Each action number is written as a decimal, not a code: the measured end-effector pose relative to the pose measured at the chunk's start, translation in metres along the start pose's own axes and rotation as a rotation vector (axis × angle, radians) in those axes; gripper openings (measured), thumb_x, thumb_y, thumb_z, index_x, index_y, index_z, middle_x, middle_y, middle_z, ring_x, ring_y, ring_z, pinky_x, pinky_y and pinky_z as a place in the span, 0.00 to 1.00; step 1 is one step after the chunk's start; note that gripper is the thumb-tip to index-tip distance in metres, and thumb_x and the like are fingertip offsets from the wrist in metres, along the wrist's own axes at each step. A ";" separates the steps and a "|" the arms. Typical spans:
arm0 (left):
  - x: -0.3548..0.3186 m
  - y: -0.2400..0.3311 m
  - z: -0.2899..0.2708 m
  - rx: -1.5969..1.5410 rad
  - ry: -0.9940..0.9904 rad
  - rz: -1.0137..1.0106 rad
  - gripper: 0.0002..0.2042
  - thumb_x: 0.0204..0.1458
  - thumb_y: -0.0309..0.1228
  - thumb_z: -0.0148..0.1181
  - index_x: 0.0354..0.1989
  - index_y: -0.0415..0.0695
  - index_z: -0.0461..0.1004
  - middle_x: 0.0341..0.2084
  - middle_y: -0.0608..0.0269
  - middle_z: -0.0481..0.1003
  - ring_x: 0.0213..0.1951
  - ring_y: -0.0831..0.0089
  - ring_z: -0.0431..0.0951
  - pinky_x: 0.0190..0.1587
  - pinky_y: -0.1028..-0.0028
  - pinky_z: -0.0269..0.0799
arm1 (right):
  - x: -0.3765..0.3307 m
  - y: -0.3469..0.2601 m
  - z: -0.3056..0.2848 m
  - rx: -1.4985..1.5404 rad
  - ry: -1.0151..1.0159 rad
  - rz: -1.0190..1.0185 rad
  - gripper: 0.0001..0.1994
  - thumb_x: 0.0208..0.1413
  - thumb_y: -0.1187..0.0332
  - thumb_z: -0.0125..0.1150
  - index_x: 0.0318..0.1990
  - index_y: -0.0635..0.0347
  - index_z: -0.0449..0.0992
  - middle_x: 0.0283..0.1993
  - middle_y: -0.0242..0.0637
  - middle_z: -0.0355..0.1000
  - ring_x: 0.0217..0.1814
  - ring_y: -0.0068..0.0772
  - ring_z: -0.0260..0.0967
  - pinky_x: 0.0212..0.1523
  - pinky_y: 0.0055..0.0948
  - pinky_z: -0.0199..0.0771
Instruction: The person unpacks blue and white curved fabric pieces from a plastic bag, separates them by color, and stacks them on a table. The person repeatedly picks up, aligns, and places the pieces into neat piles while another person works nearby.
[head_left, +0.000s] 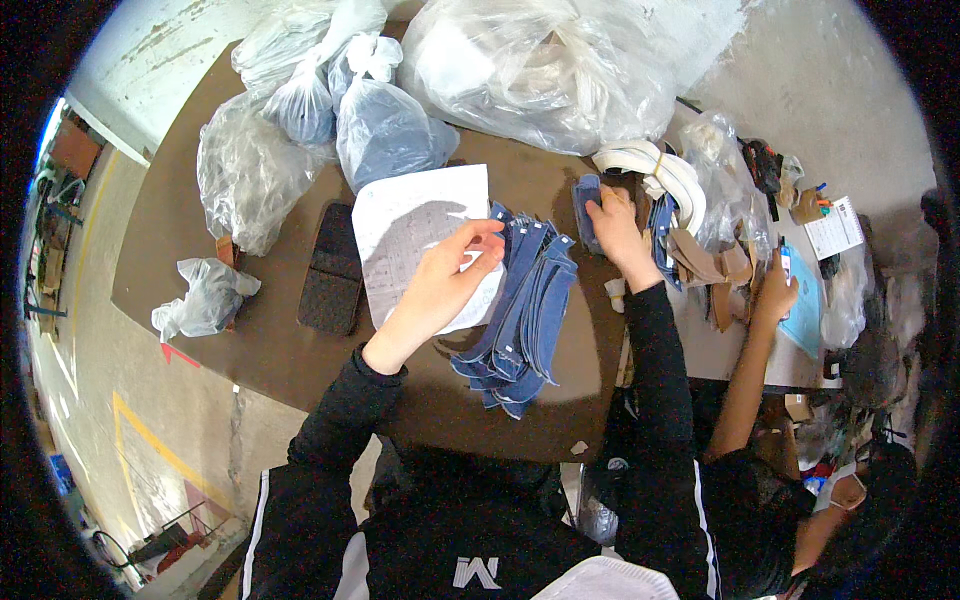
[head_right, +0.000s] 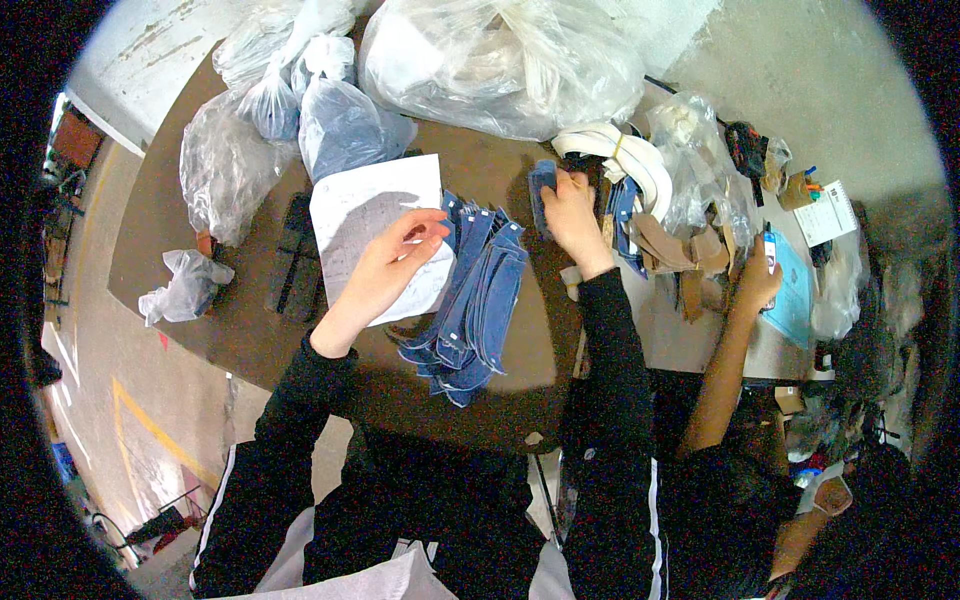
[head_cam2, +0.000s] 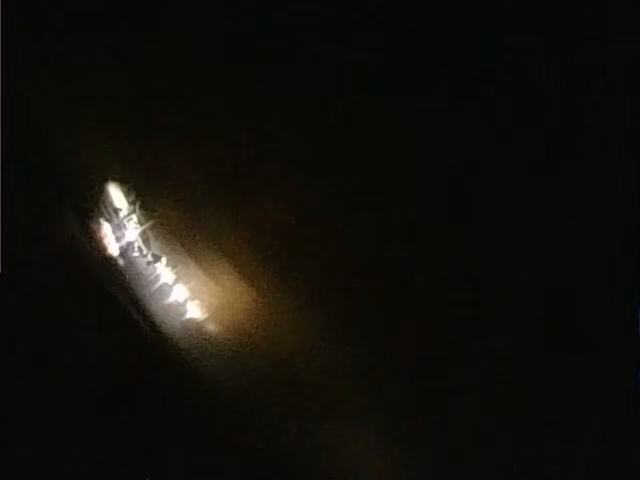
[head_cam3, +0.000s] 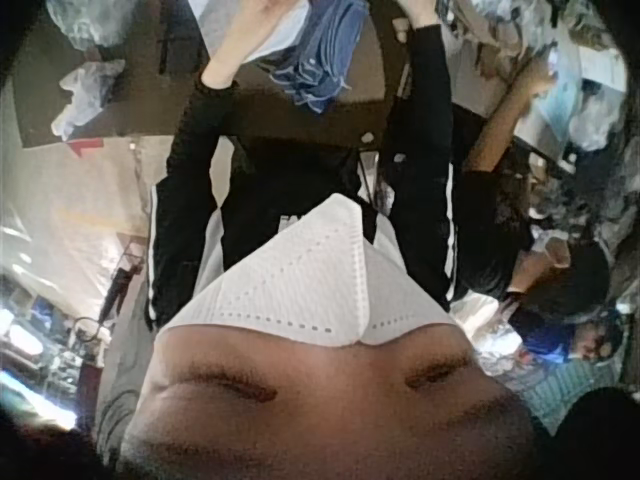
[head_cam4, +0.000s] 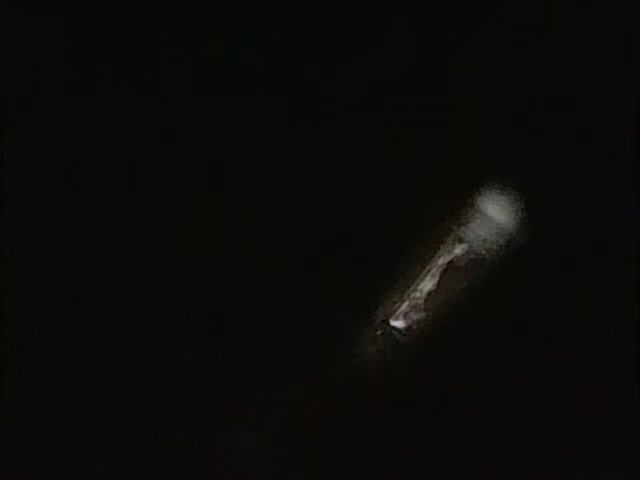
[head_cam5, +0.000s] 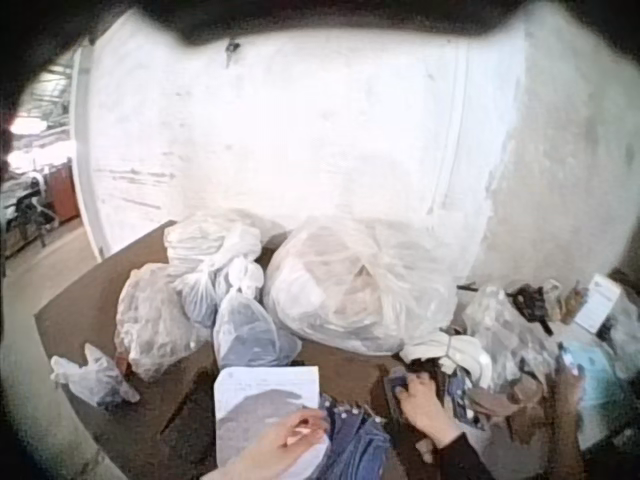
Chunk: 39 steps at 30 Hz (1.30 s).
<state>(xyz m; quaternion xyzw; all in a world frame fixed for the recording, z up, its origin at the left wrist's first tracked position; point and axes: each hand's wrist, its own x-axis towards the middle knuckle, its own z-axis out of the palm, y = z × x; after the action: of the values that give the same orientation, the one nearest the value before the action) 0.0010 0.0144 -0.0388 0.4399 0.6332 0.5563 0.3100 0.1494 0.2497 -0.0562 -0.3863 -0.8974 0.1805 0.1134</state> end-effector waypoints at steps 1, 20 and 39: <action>-0.001 0.001 -0.001 0.028 0.011 0.008 0.16 0.58 0.32 0.56 0.53 0.41 0.70 0.43 0.56 0.77 0.46 0.65 0.77 0.46 0.68 0.72 | -0.008 -0.008 0.006 -0.200 0.161 -0.037 0.22 0.60 0.63 0.53 0.57 0.68 0.68 0.56 0.54 0.64 0.56 0.58 0.62 0.56 0.43 0.64; -0.014 0.006 0.017 0.267 -0.195 0.065 0.12 0.47 0.25 0.65 0.41 0.39 0.75 0.30 0.55 0.74 0.33 0.64 0.78 0.38 0.68 0.74 | -0.129 -0.068 -0.009 0.389 0.245 -0.097 0.20 0.45 0.73 0.70 0.47 0.66 0.73 0.45 0.47 0.73 0.45 0.42 0.74 0.47 0.33 0.72; -0.019 0.035 0.019 -0.444 -0.360 -0.277 0.20 0.64 0.39 0.50 0.59 0.41 0.66 0.46 0.60 0.76 0.47 0.72 0.76 0.49 0.70 0.72 | -0.125 -0.103 -0.043 1.294 0.001 0.252 0.13 0.56 0.76 0.61 0.49 0.65 0.75 0.38 0.30 0.76 0.38 0.19 0.71 0.42 0.20 0.70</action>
<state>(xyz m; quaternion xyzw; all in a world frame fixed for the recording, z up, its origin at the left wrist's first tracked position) 0.0330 0.0048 -0.0099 0.3625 0.4851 0.5469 0.5781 0.1815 0.1025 0.0174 -0.3424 -0.5557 0.6952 0.3009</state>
